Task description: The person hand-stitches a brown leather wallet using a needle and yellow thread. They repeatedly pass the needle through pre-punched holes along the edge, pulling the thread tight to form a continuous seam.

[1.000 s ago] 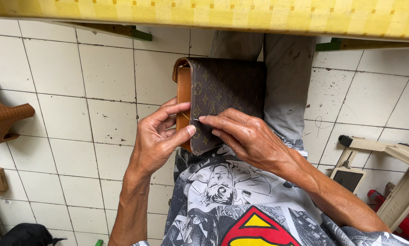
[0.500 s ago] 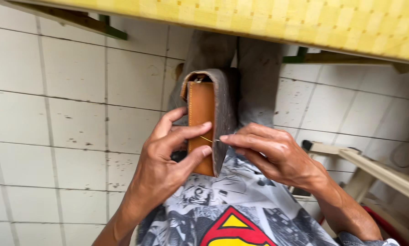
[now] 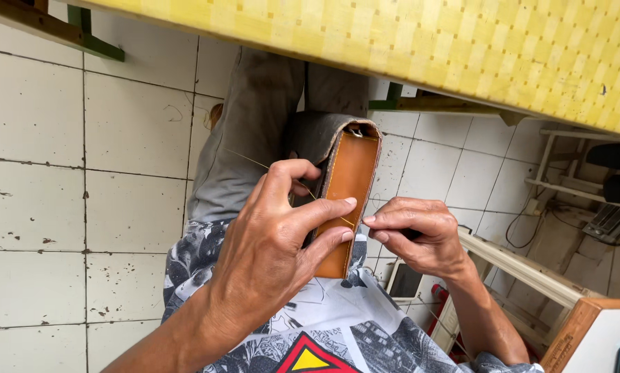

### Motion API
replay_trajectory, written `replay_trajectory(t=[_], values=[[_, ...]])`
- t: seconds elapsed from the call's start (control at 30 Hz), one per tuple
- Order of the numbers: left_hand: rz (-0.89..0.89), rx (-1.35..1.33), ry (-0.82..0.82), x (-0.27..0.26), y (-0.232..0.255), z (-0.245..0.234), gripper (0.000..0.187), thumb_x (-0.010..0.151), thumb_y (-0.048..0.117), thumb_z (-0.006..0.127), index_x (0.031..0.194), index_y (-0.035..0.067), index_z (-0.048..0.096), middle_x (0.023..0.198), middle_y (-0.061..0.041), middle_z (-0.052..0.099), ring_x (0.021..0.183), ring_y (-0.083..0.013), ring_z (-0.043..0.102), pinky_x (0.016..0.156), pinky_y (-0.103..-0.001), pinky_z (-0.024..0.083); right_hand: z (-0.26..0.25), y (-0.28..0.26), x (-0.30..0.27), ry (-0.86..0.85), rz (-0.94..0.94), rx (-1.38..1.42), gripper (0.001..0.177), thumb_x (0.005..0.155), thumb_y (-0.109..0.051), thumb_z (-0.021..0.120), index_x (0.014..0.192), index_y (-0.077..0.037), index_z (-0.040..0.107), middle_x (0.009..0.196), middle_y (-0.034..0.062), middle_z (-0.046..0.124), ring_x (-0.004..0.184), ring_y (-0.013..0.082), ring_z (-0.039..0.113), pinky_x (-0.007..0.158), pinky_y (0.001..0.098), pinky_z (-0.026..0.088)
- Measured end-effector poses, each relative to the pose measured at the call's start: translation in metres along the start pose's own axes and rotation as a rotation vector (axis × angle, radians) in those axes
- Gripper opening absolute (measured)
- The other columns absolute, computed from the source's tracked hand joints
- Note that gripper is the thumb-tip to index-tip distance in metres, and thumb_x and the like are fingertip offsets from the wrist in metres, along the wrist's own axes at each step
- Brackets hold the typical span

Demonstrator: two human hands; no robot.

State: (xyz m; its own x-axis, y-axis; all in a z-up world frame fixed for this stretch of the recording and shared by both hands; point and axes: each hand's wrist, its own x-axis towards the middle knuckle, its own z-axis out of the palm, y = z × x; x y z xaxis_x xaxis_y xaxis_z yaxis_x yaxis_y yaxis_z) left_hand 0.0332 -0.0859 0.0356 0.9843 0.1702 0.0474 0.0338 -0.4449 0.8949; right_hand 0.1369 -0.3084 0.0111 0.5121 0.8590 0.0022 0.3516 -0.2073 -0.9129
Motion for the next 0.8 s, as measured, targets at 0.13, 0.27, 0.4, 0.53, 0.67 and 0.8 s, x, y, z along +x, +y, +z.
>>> replay_trajectory(t=[0.13, 0.27, 0.4, 0.53, 0.67, 0.8], values=[[-0.03, 0.01, -0.009, 0.002, 0.0, -0.001, 0.024, 0.081, 0.022, 0.081, 0.102, 0.016, 0.072, 0.11, -0.012, 0.05, 0.087, -0.0266, 0.058, 0.067, -0.037, 0.054, 0.002, 0.006, -0.001, 0.021, 0.0, 0.007, 0.012, 0.089, -0.007, 0.063, 0.099, -0.004, 0.068, 0.073, 0.0086, 0.068, 0.063, 0.0173, 0.066, 0.06, 0.0262, 0.055], [-0.045, 0.011, -0.032, 0.003, -0.001, -0.001, 0.025, 0.08, 0.024, 0.081, 0.102, 0.018, 0.072, 0.11, -0.01, 0.05, 0.087, -0.0259, 0.057, 0.059, -0.038, 0.054, 0.002, 0.005, 0.001, 0.025, 0.017, 0.035, 0.011, 0.088, -0.006, 0.064, 0.098, -0.004, 0.068, 0.072, 0.0079, 0.068, 0.061, 0.0162, 0.064, 0.057, 0.025, 0.053], [-0.059, 0.026, -0.054, 0.006, -0.001, -0.001, 0.024, 0.08, 0.026, 0.08, 0.102, 0.019, 0.072, 0.11, -0.009, 0.049, 0.088, -0.0257, 0.057, 0.05, -0.039, 0.053, 0.002, 0.006, 0.002, 0.024, 0.07, 0.1, 0.01, 0.089, -0.008, 0.062, 0.097, -0.006, 0.067, 0.069, 0.0073, 0.066, 0.058, 0.016, 0.062, 0.056, 0.0256, 0.051], [-0.062, 0.015, -0.059, 0.007, -0.002, -0.003, 0.022, 0.082, 0.026, 0.078, 0.102, 0.019, 0.071, 0.111, -0.009, 0.049, 0.089, -0.0266, 0.057, 0.049, -0.041, 0.052, 0.004, 0.004, 0.003, 0.015, 0.128, 0.174, 0.008, 0.089, -0.009, 0.062, 0.094, -0.004, 0.067, 0.069, 0.008, 0.066, 0.058, 0.0156, 0.062, 0.055, 0.0251, 0.051], [-0.055, 0.007, -0.06, 0.009, -0.003, -0.004, 0.019, 0.083, 0.025, 0.077, 0.1, 0.019, 0.07, 0.11, -0.009, 0.048, 0.089, -0.0264, 0.056, 0.049, -0.04, 0.051, 0.006, 0.008, -0.005, 0.042, 0.33, 0.349, 0.01, 0.089, -0.013, 0.065, 0.094, -0.004, 0.067, 0.072, 0.0094, 0.066, 0.058, 0.0134, 0.06, 0.052, 0.024, 0.048], [-0.07, -0.005, -0.077, 0.009, -0.002, -0.004, 0.02, 0.082, 0.025, 0.078, 0.1, 0.02, 0.07, 0.11, -0.008, 0.049, 0.09, -0.0258, 0.056, 0.048, -0.04, 0.052, 0.003, -0.004, 0.009, 0.022, 0.136, 0.095, 0.009, 0.089, -0.01, 0.062, 0.094, -0.004, 0.066, 0.071, 0.0085, 0.067, 0.056, 0.0148, 0.062, 0.052, 0.0251, 0.05]])
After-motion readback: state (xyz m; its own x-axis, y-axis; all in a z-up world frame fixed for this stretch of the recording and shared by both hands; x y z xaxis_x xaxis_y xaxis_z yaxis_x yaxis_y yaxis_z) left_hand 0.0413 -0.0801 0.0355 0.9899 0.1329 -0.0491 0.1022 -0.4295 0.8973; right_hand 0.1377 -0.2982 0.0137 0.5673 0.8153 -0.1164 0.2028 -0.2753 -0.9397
